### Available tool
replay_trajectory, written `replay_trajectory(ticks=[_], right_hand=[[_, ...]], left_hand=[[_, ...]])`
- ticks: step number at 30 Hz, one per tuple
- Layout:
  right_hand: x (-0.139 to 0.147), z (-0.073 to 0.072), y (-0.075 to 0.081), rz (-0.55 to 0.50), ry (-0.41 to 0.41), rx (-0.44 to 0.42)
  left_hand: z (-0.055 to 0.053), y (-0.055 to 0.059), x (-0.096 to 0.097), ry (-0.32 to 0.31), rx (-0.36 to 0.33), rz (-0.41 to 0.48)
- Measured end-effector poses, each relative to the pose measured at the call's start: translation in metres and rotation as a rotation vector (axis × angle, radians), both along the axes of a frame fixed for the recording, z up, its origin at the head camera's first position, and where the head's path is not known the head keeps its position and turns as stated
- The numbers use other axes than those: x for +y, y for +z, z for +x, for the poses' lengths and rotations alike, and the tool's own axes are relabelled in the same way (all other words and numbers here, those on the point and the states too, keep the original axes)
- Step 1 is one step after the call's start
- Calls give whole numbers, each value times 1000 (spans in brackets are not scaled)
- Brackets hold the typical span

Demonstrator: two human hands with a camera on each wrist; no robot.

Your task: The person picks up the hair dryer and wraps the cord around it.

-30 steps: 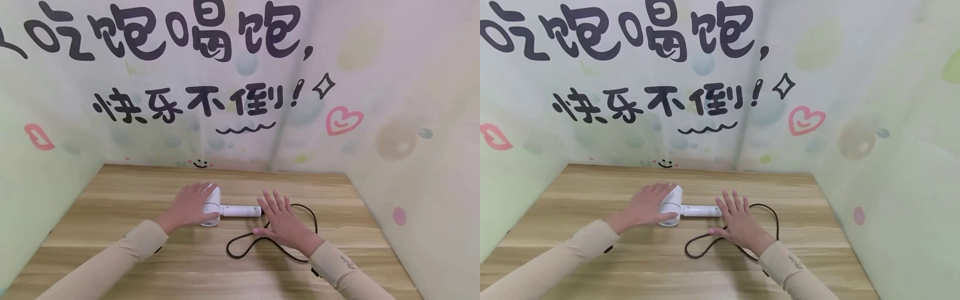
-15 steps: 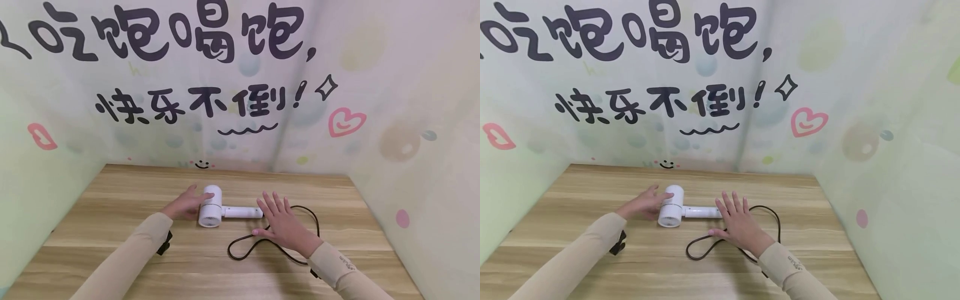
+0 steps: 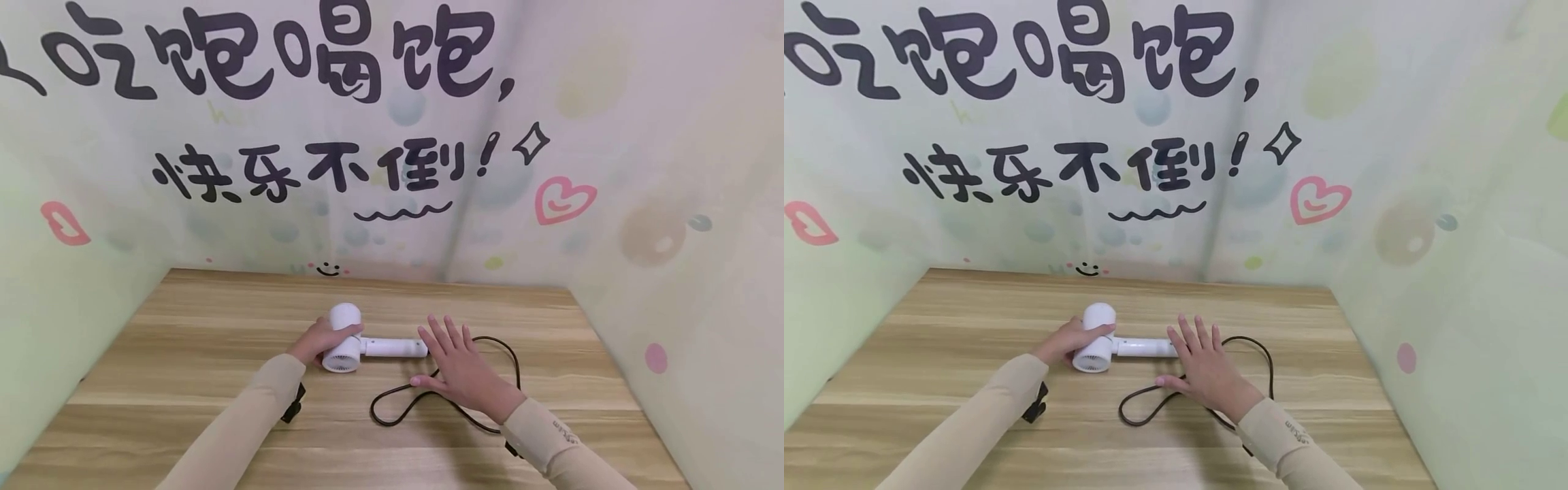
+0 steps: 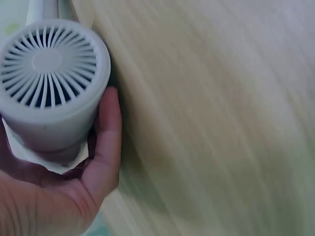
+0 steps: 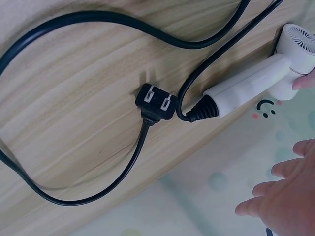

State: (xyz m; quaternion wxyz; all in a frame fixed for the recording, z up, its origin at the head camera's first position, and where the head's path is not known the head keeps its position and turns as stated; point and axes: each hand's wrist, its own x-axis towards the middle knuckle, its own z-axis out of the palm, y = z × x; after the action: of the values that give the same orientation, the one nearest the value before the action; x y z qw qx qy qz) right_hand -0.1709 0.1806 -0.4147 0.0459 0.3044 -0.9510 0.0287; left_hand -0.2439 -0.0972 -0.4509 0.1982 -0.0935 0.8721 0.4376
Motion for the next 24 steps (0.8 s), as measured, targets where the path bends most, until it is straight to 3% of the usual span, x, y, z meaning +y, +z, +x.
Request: replay_trajectory(ticks=[4, 14, 18, 24], right_hand=[[1, -2, 1, -3, -6, -12], [7, -5, 6, -92, -92, -73], [12, -5, 10, -208, -176, -132], [19, -7, 9, -516, -325, -305]], left_hand=[[2, -2, -1, 28, 41, 15], [6, 2, 0, 133, 88, 260], [7, 9, 2, 176, 111, 393], [14, 23, 6, 203, 107, 547]])
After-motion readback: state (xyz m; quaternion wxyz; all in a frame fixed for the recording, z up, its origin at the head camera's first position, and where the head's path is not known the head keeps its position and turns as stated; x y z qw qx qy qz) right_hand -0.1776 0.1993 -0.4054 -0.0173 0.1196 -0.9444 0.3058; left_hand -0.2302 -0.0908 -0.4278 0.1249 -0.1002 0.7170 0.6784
